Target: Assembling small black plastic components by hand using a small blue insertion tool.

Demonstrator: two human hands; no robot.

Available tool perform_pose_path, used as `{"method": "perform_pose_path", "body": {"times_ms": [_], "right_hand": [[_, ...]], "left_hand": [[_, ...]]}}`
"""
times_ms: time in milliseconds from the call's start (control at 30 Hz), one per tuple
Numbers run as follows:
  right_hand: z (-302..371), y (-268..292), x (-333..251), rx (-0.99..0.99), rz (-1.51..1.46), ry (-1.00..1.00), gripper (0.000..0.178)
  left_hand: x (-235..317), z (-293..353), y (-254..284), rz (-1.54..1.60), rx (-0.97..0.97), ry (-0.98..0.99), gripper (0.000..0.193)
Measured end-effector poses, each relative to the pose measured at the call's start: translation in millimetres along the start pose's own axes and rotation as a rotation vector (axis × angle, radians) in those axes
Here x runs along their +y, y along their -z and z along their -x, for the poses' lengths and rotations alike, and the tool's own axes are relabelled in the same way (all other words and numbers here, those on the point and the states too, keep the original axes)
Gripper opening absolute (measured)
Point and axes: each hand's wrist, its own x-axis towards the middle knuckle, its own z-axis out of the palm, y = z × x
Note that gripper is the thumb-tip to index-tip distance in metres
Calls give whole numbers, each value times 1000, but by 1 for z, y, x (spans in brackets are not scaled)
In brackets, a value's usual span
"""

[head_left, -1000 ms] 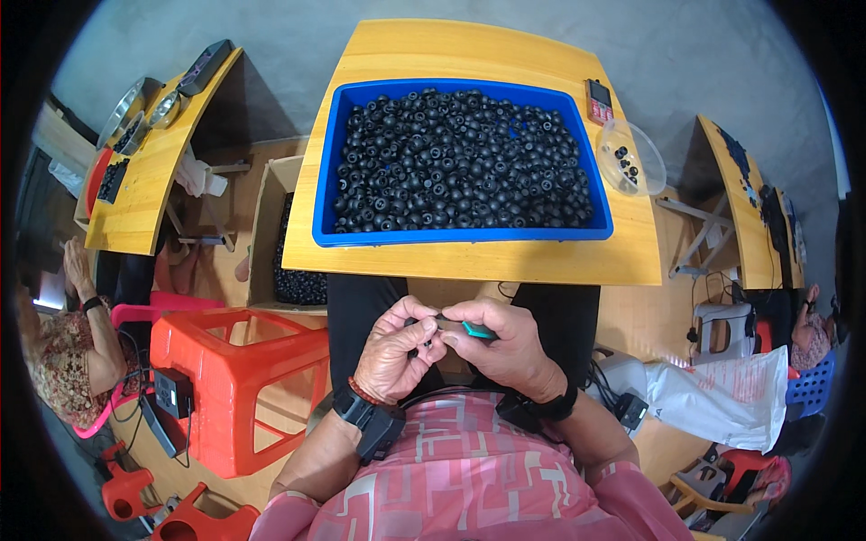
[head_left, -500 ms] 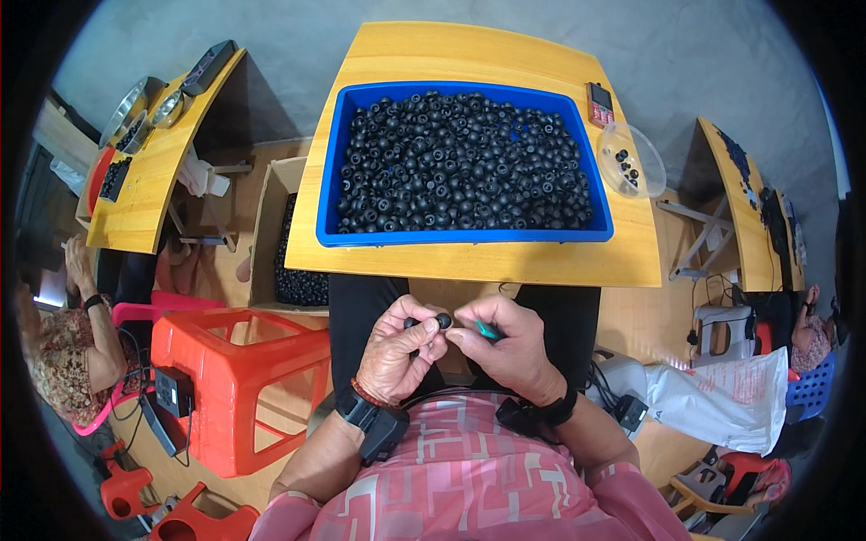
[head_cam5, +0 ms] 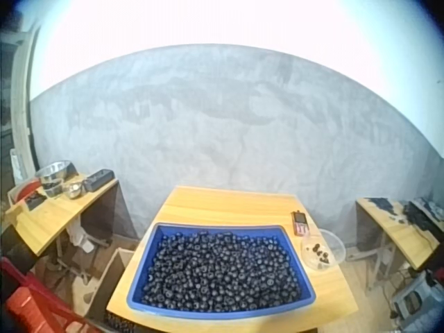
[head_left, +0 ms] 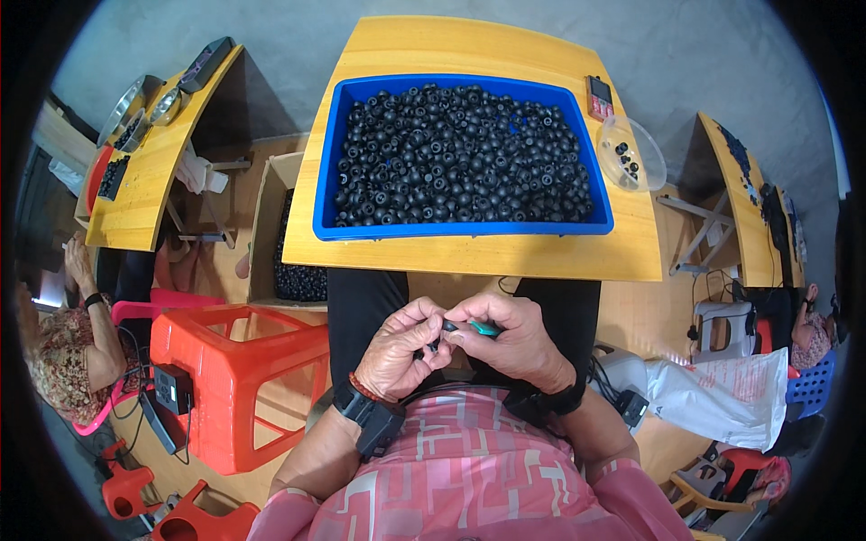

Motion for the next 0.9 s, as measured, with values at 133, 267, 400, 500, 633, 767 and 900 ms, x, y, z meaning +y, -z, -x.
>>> {"method": "perform_pose_path", "body": {"times_ms": [133,267,400,500,633,767,900], "right_hand": [[-1,4,1,-65,37,-7,19],[0,1,3,-58,-2,-14,21],[2,-3,3,18,30,10,21],[2,-3,4,43,53,-17,21],[2,-2,5,34,49,-25,21],[2,1,7,20,81,-30,22],[1,0,9,60,64,22,24]], "left_hand": [[2,2,-5,-51,38,-10,4],[2,2,-4,8,36,-18,8],[1,1,-1,57,12,-56,13],[1,0,3,67,-27,-51,13],[-1,0,-7,79,50,-54,12],[-2,0,-2,62,63,-50,9],[-1,-1,-2,96,46,-98,9]]}}
